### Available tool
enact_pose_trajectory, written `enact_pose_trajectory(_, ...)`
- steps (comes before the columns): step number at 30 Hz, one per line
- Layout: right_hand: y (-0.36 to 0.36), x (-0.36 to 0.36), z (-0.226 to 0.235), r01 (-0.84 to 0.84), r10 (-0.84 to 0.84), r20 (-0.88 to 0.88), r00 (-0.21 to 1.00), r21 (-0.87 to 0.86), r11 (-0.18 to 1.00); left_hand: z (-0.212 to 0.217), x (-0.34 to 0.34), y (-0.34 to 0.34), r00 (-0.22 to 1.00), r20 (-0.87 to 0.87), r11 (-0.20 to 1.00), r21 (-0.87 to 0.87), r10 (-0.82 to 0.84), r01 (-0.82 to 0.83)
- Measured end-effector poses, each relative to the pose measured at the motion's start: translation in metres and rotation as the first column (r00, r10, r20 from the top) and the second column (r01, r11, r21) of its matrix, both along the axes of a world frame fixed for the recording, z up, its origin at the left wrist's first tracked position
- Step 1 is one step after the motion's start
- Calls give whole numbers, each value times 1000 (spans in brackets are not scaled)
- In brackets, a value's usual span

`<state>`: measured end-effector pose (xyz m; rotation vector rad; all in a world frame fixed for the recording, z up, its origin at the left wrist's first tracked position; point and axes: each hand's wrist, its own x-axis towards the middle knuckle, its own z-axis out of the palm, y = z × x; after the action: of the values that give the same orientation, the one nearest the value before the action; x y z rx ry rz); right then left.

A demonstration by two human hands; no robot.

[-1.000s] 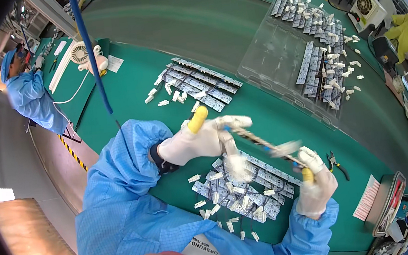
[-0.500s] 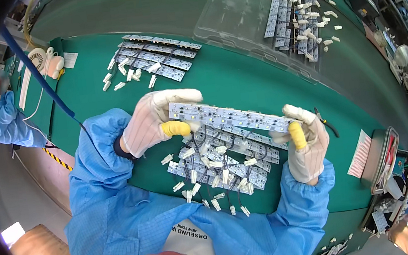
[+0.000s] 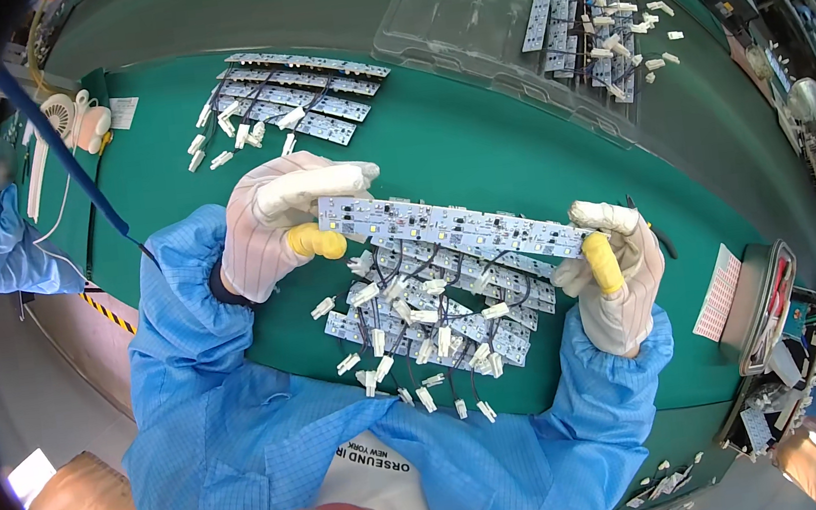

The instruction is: Assembling and inspecting LED lighting strips on a production line.

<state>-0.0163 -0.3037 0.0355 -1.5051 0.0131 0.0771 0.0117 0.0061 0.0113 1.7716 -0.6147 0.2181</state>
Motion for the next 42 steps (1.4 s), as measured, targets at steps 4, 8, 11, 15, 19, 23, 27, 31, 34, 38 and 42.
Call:
enact_pose_trajectory(4, 0, -1, -1, 1, 0, 28, 1000, -41, 999, 10, 2, 13, 994, -67, 979, 184, -81, 92)
enact_pose_trajectory(8, 0, -3, 3, -16, 19, -77, 997, 29, 999, -7, 7, 6, 990, 141, 997, 68, 33, -43)
enact_pose_trajectory(11, 1, -3, 2, 16, -16, 10, 1000, 54, 998, -1, 9, 11, 997, 79, 992, 126, -26, 16)
enact_pose_trajectory(15, 4, -4, 5, 49, -50, 10, 999, 24, 999, -3, 7, 8, 997, 70, 999, 47, -28, 25)
enact_pose_trajectory(19, 2, -5, 8, 16, -16, -34, 999, 1, 1000, 1, 4, 10, 996, -68, 998, -24, -60, 58)
enact_pose_trajectory(23, 4, -6, 8, 35, -33, -62, 998, 25, 999, 6, 5, 11, 994, -101, 996, 79, -38, 46)
enact_pose_trajectory(27, 3, -8, 11, 68, -67, -109, 992, 4, 998, 0, 11, 13, 994, -12, 993, 45, -106, 106)
enact_pose_trajectory(31, 1, -8, 10, 34, -34, -21, 999, -37, 999, 1, 17, 12, 977, 186, 991, 97, -104, 87)
enact_pose_trajectory(34, -5, -8, 5, -65, 65, 59, 996, -10, 998, 7, 18, 13, 979, 164, 983, 160, -119, 93)
enact_pose_trajectory(38, -7, -7, 3, -120, 111, 118, 987, 69, 990, 3, 13, 10, 997, 68, 992, 118, -49, 40)
enact_pose_trajectory(42, 1, -10, 9, -49, 47, 42, 998, 27, 998, -1, 15, 12, 995, 81, 991, 127, -50, 39)
